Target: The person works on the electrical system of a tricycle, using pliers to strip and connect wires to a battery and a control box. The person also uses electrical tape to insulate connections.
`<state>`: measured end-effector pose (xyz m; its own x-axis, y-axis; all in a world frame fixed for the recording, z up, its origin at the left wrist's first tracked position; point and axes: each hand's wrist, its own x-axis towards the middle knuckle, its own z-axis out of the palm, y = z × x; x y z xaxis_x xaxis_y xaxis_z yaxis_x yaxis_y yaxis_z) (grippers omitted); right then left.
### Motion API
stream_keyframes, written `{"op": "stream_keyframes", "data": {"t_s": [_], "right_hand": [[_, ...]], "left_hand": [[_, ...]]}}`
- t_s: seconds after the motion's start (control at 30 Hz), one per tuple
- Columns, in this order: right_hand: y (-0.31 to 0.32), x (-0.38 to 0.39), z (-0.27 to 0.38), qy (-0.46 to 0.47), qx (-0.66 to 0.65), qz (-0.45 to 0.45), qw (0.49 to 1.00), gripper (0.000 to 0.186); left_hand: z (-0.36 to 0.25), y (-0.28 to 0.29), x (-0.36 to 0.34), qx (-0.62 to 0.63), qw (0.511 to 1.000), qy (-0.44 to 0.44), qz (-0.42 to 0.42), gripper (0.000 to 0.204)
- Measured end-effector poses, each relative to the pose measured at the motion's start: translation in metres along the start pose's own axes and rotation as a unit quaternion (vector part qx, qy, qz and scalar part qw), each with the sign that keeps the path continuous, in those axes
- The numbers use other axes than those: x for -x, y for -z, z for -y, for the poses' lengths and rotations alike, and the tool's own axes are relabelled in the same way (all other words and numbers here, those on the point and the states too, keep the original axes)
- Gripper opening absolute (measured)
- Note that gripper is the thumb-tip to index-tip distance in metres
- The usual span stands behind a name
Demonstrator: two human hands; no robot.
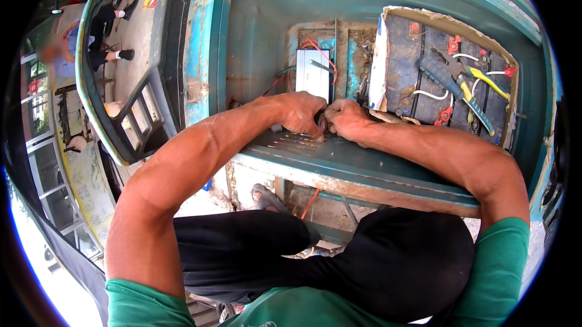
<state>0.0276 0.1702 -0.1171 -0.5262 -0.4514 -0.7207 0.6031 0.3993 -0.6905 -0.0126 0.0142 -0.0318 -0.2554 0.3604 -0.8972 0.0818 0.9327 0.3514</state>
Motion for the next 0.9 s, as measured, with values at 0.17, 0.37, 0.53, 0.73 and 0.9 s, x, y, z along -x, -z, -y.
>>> {"op": "stream_keyframes", "data": {"t_s": [0.17,0.37,0.53,0.73,0.9], "right_hand": [[-0.001,-0.002,-0.004,0.011,0.004,-0.024,1.000,0.027],[-0.004,-0.004,-0.010,0.026,0.003,-0.026,0.999,0.027],[-0.006,-0.002,-0.007,0.039,0.025,-0.002,0.999,0.028],[-0.006,-0.007,-0.010,0.036,0.025,-0.002,0.999,0.029],[-0.005,-0.005,-0.010,0.037,0.011,-0.012,0.999,0.028]], "left_hand": [[0.001,-0.003,-0.001,-0.049,0.998,-0.031,-0.035,0.056],[0.004,-0.002,0.000,-0.032,0.999,-0.034,-0.011,0.055],[0.013,0.005,0.004,0.033,0.998,-0.001,0.056,0.056],[0.013,0.010,0.005,0.035,0.997,-0.019,0.073,0.057],[0.008,0.005,0.002,-0.004,0.999,-0.003,0.035,0.056]]}}
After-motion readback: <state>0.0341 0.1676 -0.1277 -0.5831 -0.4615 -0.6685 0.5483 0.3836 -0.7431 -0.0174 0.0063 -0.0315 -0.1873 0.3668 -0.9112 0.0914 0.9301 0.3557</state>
